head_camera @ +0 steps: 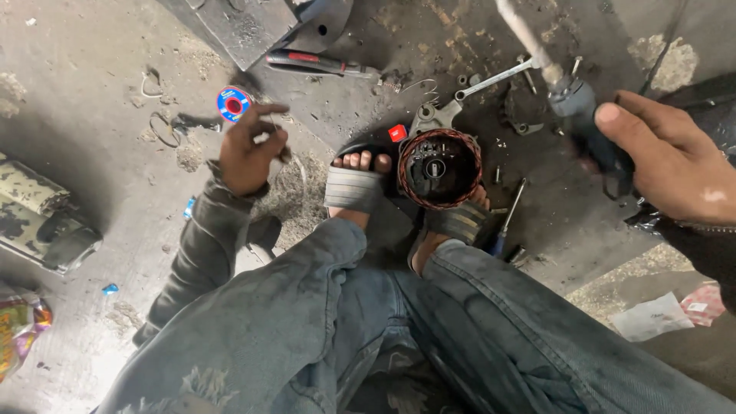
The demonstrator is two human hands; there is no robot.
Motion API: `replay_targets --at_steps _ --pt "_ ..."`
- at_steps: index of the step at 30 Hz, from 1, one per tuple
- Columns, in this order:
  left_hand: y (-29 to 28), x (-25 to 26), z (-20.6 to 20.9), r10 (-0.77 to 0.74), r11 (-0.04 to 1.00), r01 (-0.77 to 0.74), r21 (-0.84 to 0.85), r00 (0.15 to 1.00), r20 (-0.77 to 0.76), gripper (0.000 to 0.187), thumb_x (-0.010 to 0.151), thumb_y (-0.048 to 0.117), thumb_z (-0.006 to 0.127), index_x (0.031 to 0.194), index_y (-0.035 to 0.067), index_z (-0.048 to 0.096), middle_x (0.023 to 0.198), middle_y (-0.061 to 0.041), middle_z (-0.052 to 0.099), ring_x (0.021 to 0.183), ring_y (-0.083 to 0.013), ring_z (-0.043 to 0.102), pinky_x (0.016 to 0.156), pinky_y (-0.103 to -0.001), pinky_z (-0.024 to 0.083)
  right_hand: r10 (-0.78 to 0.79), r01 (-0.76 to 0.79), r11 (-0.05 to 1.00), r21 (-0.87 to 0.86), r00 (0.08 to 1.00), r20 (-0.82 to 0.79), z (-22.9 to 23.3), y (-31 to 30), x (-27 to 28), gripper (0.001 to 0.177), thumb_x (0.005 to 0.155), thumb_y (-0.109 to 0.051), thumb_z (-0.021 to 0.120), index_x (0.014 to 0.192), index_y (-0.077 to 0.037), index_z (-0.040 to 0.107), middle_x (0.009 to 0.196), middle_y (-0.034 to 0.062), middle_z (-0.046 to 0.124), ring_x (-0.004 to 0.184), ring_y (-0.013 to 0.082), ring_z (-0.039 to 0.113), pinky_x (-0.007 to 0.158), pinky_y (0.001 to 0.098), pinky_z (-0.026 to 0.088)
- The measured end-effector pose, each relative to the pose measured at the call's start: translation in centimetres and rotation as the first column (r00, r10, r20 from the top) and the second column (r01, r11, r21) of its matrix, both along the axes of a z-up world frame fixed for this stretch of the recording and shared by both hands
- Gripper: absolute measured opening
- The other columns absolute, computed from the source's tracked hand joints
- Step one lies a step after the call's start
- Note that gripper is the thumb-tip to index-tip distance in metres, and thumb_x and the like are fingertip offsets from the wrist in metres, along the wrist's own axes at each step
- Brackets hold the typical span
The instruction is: Cleaning and inspecting the internal components of an alternator stator using a screwdriver.
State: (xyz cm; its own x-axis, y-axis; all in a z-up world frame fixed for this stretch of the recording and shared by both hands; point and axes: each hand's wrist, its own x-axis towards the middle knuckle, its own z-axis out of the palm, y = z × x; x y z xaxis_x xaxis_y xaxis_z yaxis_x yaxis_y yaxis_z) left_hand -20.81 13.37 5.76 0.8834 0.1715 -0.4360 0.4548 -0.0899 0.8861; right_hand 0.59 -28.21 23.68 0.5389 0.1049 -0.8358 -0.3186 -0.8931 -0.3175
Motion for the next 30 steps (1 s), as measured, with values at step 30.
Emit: replay_targets --at_steps 30 --pt "-14.4 11.7 7.3 -0.455 0.887 0.408 0.215 0.697 0.555 0.034 0.11 0.02 0.046 0.099 -0.005 0.066 0.068 -0.01 0.063 0.05 -0.0191 0.058 0.048 -0.033 0.053 -0.51 0.61 0.421 0.672 0.771 -0.38 -3.5 2.5 -3.7 0.037 0.096 -0.05 0.054 0.103 -0.014 0.055 0.148 0.0171 0.064 0.08 0.03 0.073 0.052 0.0339 0.052"
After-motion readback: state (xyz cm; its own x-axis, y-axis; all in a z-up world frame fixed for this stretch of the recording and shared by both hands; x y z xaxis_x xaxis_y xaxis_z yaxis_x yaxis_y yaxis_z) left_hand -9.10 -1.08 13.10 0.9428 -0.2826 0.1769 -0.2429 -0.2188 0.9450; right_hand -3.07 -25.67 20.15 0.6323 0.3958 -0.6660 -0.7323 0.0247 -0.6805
